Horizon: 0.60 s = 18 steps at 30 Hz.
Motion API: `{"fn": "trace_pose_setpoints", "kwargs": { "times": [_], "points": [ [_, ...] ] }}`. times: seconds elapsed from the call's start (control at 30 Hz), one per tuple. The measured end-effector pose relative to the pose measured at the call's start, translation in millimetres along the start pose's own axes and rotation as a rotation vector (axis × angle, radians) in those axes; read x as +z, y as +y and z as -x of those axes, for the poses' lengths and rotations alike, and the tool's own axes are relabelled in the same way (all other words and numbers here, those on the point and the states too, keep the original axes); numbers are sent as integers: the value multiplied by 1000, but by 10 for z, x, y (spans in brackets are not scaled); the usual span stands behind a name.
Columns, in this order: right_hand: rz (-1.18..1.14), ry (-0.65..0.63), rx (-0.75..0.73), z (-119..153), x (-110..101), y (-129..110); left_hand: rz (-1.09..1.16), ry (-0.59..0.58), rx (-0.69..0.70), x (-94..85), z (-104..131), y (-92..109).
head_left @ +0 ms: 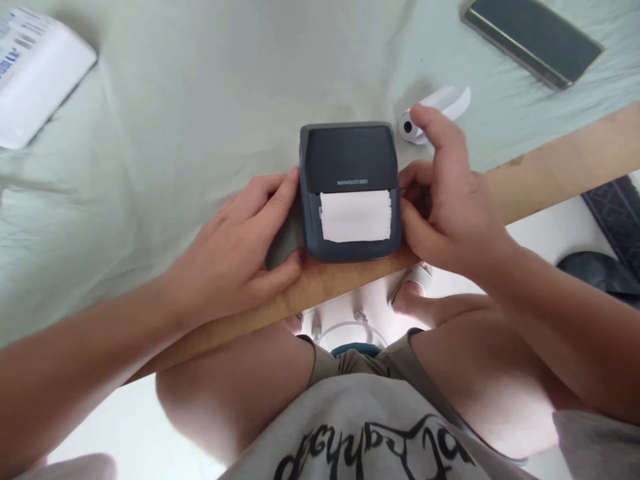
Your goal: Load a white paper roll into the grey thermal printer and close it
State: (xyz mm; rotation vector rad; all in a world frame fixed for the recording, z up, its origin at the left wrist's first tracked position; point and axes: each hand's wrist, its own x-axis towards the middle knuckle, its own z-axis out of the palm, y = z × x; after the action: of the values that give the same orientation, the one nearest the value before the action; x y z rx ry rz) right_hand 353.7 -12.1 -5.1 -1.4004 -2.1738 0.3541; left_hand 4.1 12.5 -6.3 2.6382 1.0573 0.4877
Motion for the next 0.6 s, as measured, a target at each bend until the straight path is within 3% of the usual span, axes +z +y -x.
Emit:
{"fn": "trace_pose_setpoints", "kwargs": {
  "times": [0.13, 0.4, 0.6],
  "points": [
    [93, -109, 4, -2, -40, 142, 36, 16, 3, 28, 9, -1],
    [107, -103, 75, 56, -13, 82, -1, 7, -3, -93, -62, 105],
    [-54, -55, 31, 36, -19, 109, -2, 66, 9, -20, -51, 88]
  ]
}}
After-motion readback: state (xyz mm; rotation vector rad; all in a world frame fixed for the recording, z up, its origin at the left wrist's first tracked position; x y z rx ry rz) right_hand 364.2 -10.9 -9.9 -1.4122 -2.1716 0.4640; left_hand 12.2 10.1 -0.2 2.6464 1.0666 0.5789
